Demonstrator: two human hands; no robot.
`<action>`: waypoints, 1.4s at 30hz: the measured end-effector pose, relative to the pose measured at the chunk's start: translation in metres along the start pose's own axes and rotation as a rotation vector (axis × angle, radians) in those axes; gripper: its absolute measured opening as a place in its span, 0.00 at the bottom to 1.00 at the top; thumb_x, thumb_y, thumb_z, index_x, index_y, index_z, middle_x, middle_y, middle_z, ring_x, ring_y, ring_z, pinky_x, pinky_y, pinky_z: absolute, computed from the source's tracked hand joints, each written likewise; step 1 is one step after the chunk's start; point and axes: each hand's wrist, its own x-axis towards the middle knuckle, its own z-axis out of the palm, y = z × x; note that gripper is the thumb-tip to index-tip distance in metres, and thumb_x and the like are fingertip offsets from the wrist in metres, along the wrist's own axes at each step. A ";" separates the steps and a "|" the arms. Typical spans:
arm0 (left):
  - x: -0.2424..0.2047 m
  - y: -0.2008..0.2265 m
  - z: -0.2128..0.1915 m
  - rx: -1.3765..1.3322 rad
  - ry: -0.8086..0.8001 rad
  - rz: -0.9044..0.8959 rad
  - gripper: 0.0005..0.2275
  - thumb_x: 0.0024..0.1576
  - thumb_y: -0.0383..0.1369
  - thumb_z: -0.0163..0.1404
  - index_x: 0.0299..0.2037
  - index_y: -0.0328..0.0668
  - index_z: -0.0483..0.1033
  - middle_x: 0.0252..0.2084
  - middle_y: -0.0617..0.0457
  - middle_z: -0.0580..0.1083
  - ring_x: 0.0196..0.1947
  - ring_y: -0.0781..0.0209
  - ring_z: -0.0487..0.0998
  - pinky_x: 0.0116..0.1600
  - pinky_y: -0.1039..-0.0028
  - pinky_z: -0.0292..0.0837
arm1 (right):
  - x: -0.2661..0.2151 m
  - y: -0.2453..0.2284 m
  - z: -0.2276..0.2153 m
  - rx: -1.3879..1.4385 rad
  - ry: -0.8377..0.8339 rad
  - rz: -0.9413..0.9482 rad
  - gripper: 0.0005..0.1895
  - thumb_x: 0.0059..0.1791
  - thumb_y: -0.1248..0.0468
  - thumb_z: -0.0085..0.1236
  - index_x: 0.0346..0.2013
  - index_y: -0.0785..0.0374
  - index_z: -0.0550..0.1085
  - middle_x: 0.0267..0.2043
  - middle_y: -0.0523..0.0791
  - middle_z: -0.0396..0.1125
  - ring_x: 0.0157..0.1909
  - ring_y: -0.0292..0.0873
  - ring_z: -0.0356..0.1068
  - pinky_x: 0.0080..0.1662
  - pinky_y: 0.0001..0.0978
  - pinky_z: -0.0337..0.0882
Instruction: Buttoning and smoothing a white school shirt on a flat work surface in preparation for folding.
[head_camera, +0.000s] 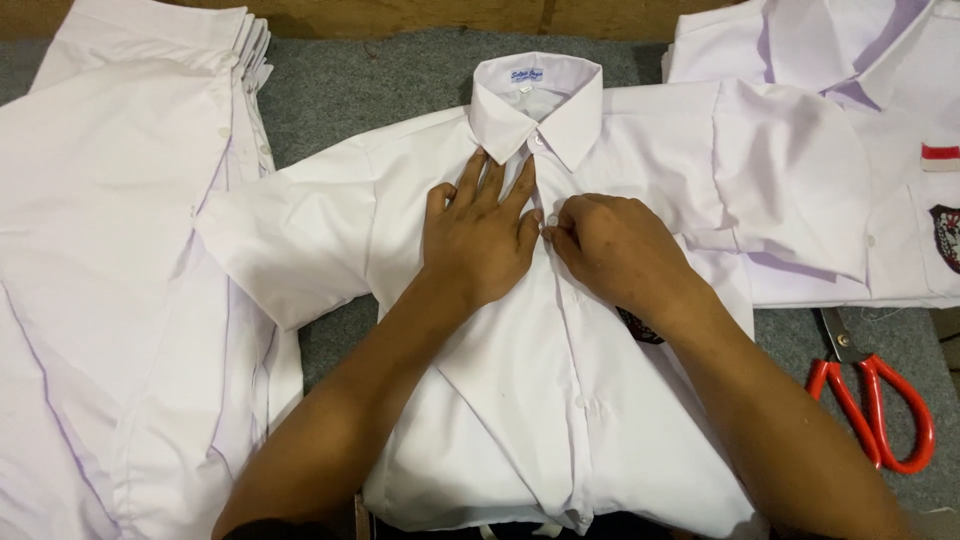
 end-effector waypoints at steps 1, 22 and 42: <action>0.000 0.001 -0.001 0.000 0.000 -0.002 0.27 0.69 0.45 0.25 0.79 0.56 0.39 0.81 0.42 0.44 0.80 0.46 0.37 0.69 0.53 0.40 | 0.001 0.001 0.000 0.001 -0.001 -0.001 0.12 0.53 0.64 0.53 0.37 0.71 0.78 0.25 0.53 0.72 0.32 0.53 0.77 0.36 0.40 0.77; 0.024 -0.145 -0.030 -0.592 0.592 -0.218 0.06 0.57 0.35 0.57 0.41 0.47 0.83 0.45 0.58 0.82 0.50 0.60 0.80 0.57 0.69 0.73 | 0.004 0.022 0.017 -0.004 0.009 -0.038 0.17 0.55 0.56 0.51 0.26 0.62 0.70 0.25 0.44 0.71 0.32 0.50 0.70 0.35 0.42 0.65; 0.027 -0.147 -0.031 -0.897 0.841 -0.239 0.04 0.58 0.30 0.52 0.35 0.50 0.80 0.37 0.64 0.81 0.33 0.76 0.74 0.45 0.83 0.74 | 0.004 0.028 0.019 0.023 0.040 -0.108 0.17 0.54 0.55 0.51 0.25 0.61 0.68 0.24 0.44 0.69 0.30 0.50 0.68 0.34 0.42 0.64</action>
